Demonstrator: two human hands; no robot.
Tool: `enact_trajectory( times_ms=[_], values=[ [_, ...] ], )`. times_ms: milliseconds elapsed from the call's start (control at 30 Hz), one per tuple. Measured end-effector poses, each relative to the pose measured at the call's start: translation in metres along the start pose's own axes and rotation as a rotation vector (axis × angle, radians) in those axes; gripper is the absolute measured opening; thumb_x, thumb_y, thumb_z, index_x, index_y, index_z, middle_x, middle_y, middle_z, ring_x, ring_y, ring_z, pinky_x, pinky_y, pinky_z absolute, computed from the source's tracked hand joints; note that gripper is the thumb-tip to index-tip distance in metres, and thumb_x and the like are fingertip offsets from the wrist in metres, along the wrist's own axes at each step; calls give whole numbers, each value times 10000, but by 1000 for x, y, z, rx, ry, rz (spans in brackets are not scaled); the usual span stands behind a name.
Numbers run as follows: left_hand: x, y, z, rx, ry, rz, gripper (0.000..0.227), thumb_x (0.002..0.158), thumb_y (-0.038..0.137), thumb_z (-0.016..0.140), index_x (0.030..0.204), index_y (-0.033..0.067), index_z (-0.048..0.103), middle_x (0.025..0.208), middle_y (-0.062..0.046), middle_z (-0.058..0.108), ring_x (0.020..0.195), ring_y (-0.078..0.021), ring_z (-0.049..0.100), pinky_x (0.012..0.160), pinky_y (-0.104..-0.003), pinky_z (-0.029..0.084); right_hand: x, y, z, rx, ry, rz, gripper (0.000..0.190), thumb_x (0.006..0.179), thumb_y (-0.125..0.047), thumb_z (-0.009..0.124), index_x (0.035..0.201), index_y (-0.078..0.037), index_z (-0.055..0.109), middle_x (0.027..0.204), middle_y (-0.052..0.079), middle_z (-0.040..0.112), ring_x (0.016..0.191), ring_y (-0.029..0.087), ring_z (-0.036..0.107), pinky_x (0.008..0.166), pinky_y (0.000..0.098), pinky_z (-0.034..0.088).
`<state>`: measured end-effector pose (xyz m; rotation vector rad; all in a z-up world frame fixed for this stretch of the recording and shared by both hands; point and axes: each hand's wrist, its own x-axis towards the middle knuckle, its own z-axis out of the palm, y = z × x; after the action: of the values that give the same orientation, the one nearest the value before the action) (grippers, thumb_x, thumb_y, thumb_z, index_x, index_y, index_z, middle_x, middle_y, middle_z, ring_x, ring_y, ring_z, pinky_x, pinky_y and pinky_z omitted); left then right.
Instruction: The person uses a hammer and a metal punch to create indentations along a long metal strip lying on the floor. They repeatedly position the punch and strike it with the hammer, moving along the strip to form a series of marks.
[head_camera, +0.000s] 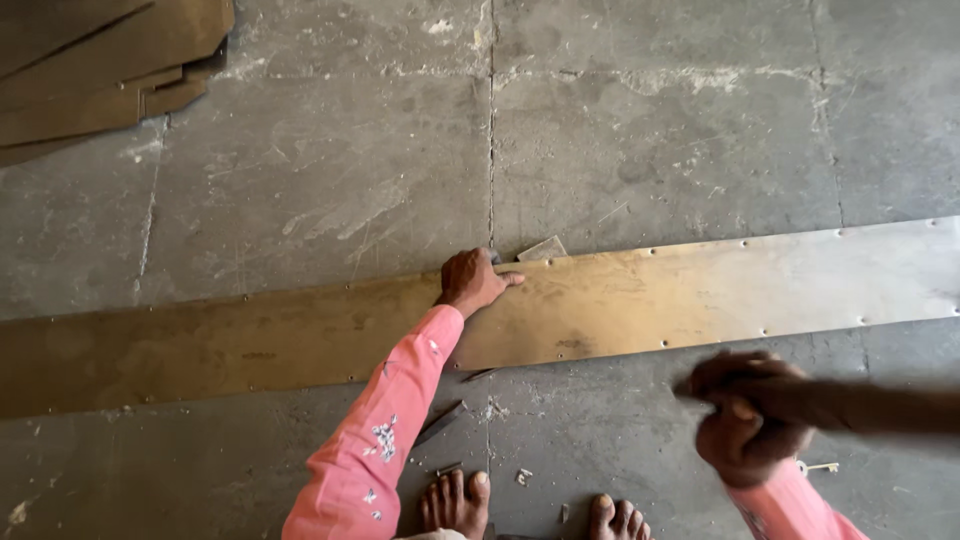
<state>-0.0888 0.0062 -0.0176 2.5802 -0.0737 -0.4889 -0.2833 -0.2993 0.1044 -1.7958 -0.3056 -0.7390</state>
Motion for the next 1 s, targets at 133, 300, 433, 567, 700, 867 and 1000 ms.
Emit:
enact_trajectory(
  times_ms=[133, 300, 433, 567, 700, 867, 1000],
  values=[
    [6, 4, -5, 37, -48, -9, 660, 705, 648, 820, 1022, 71, 782, 958, -176, 764, 917, -344, 735, 800, -467, 563, -16, 44, 23, -668, -549, 330, 169, 976, -177, 576, 934, -27, 640, 772, 210, 674, 668, 377, 653, 577, 457, 517],
    [5, 7, -6, 21, 35, 58, 707, 699, 661, 825, 1052, 51, 771, 948, -204, 758, 901, -361, 732, 785, -465, 565, -22, 38, 23, -693, -698, 700, 244, 1027, -233, 588, 1097, -14, 507, 664, 212, 662, 551, 402, 635, 529, 488, 482],
    [0, 0, 0, 29, -17, 7, 702, 710, 664, 807, 1094, 77, 765, 962, -194, 762, 913, -348, 740, 802, -453, 572, -34, 22, 25, -366, -269, 450, 297, 1005, -198, 525, 1185, 16, 424, 672, 168, 629, 472, 321, 585, 426, 418, 460],
    [2, 5, -5, 61, -59, -3, 714, 731, 674, 797, 1108, 69, 765, 985, -189, 764, 929, -332, 743, 813, -453, 574, -36, 42, 39, -663, -692, 705, 327, 975, -263, 549, 1140, -6, 432, 629, 188, 645, 400, 306, 568, 351, 429, 441],
    [-1, 8, -16, 75, -81, 18, 732, 742, 724, 749, 1104, 87, 769, 986, -189, 759, 932, -338, 736, 823, -464, 567, -35, 47, 36, -772, -883, 627, 305, 1076, -357, 503, 1038, -59, 453, 566, 156, 638, 411, 311, 557, 412, 442, 412],
    [-14, -61, -37, 53, 31, -31, 786, 738, 764, 728, 1061, 50, 786, 1040, -188, 757, 970, -354, 733, 872, -448, 572, -30, 5, 6, -619, -560, 808, 269, 976, -257, 562, 1075, -34, 449, 587, 155, 631, 400, 322, 598, 351, 438, 453],
    [-23, -113, -61, 174, 40, -100, 782, 699, 746, 762, 1095, 71, 766, 1041, -184, 748, 978, -361, 718, 878, -472, 556, -6, -31, 9, -554, -443, 682, 199, 977, -206, 584, 1032, -31, 508, 580, 139, 637, 473, 302, 621, 469, 424, 461]
  ],
)
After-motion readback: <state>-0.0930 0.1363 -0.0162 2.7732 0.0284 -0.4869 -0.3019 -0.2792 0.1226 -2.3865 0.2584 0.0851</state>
